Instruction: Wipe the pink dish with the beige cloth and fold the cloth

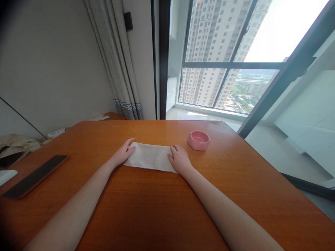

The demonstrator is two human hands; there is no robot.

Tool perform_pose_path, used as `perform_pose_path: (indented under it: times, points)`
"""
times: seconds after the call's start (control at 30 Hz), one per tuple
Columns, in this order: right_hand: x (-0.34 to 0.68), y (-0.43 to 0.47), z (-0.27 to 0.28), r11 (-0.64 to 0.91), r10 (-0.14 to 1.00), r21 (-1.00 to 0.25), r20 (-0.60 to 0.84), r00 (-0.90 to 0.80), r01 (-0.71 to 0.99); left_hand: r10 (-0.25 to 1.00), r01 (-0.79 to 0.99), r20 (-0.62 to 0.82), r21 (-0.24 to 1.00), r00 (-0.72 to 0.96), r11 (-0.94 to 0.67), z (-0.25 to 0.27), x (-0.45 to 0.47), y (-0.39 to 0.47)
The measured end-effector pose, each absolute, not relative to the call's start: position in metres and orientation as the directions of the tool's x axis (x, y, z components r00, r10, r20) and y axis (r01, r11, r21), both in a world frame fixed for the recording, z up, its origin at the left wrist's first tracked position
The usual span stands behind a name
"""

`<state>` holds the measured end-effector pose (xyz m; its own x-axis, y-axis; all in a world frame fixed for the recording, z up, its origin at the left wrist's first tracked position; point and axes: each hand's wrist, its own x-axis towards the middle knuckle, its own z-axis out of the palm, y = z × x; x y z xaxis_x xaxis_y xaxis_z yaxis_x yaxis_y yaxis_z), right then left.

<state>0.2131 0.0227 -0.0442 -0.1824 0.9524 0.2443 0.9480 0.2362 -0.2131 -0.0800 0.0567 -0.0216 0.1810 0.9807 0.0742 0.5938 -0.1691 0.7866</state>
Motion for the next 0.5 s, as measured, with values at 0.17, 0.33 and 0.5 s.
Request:
perform_pose_path:
  times: [0.17, 0.33, 0.5]
  points:
    - [0.216, 0.025, -0.045, 0.229, 0.953, -0.231, 0.252, -0.170, 0.946, 0.930, 0.556, 0.069, 0.785, 0.362, -0.274, -0.017, -0.085, 0.058]
    - [0.215, 0.020, -0.036, 0.247, 0.925, -0.200, 0.339, -0.170, 0.948, 1.000, 0.835, 0.026, 0.550, 0.013, -0.025, -0.022, -0.092, 0.063]
    - [0.213, 0.017, -0.034, 0.217, 0.930, -0.177, 0.337, -0.148, 0.960, 0.988, 0.820, -0.092, 0.571, 0.122, -0.048, -0.016, -0.093, 0.059]
